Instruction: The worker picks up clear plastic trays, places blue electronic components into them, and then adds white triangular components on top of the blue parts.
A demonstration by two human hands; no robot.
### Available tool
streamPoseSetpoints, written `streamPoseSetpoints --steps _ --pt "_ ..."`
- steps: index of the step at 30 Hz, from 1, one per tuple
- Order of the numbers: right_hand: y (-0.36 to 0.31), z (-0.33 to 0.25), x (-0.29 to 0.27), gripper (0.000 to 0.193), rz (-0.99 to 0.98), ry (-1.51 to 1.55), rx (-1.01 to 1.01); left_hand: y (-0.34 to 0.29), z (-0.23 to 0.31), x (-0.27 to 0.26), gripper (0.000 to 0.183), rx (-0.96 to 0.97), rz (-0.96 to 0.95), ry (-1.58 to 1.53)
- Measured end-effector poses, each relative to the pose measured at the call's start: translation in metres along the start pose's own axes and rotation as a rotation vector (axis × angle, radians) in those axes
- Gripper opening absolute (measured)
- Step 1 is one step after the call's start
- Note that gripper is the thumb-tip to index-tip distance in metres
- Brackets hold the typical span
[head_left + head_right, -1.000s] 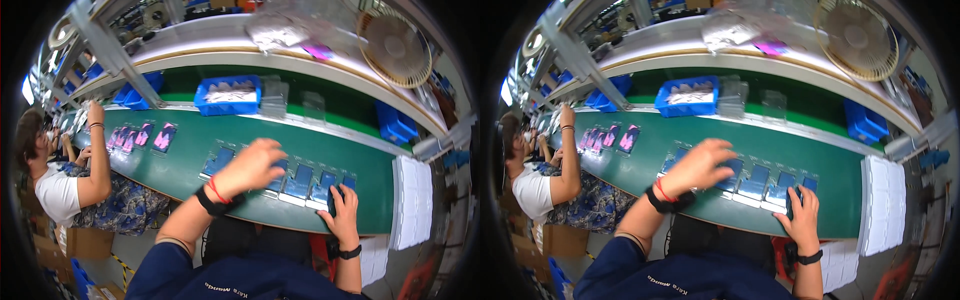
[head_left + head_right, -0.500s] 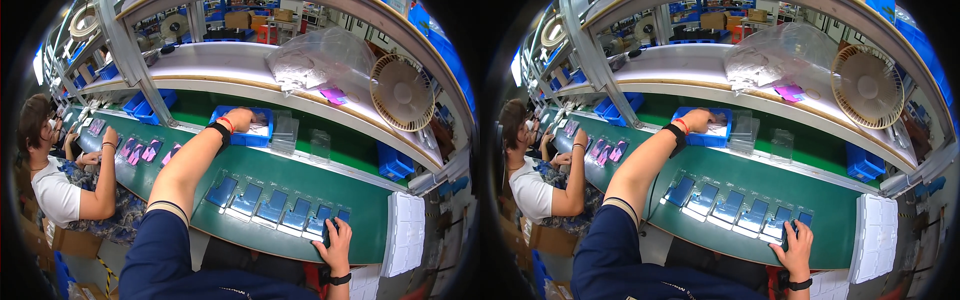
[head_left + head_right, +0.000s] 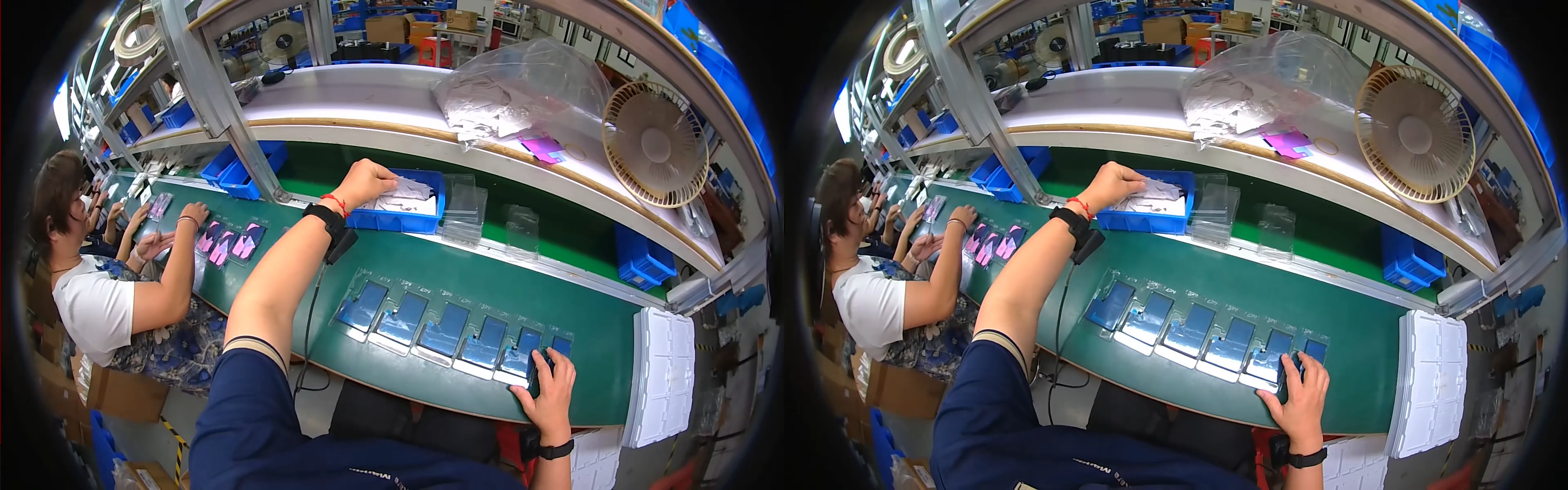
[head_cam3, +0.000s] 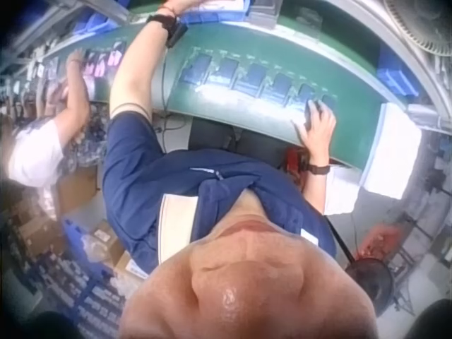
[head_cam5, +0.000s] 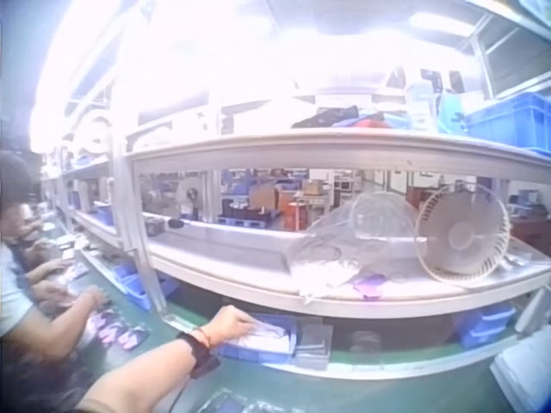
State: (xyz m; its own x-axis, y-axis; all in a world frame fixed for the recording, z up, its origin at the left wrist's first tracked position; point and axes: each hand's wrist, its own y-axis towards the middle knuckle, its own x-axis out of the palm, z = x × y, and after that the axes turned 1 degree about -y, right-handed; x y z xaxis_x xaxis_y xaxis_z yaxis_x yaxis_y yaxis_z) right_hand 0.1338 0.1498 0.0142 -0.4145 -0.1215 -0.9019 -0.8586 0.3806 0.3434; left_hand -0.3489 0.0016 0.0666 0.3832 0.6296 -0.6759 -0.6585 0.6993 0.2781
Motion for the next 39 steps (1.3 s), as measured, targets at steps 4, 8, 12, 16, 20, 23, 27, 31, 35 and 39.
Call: streamPoseSetpoints --steps 4,8,12,16,20,23,27,31,35,39 --pt "0.0 -0.002 -0.001 0.066 0.007 0.008 0.004 -0.005 -0.014 -0.004 0.017 -0.073 0.064 -0.167" --pt "-0.003 -0.002 -0.001 0.066 0.018 0.006 -0.001 -0.008 -0.018 -0.006 0.014 -0.212 0.107 -0.379" --pt "-0.004 -0.002 -0.001 0.066 0.021 0.006 -0.009 -0.024 -0.003 -0.01 0.007 -0.403 0.171 -0.654" --pt "0.002 -0.014 -0.012 0.063 0.101 0.015 -0.009 -0.053 0.006 -0.007 0.003 -0.399 0.151 -0.961" --pt "0.044 -0.048 -0.005 0.048 0.166 0.469 -0.008 -0.114 0.039 0.012 0.006 -0.415 0.068 -1.087" --pt "0.088 -0.087 0.03 0.035 0.016 1.005 0.115 -0.157 0.062 0.033 0.011 -0.411 0.077 -1.189" --pt "0.13 -0.133 0.07 0.027 -0.13 1.353 0.259 -0.195 0.075 0.06 0.012 -0.413 0.152 -1.29" --pt "0.138 -0.158 0.083 0.016 -0.223 1.417 0.334 -0.224 0.076 0.057 0.015 -0.433 0.252 -1.378" --pt "0.138 -0.167 0.089 0.012 -0.319 1.409 0.332 -0.241 0.069 0.05 0.021 -0.501 0.21 -1.376" --pt "0.143 -0.175 0.093 0.016 -0.473 1.305 0.287 -0.254 0.057 0.047 0.017 -0.515 0.199 -1.356"
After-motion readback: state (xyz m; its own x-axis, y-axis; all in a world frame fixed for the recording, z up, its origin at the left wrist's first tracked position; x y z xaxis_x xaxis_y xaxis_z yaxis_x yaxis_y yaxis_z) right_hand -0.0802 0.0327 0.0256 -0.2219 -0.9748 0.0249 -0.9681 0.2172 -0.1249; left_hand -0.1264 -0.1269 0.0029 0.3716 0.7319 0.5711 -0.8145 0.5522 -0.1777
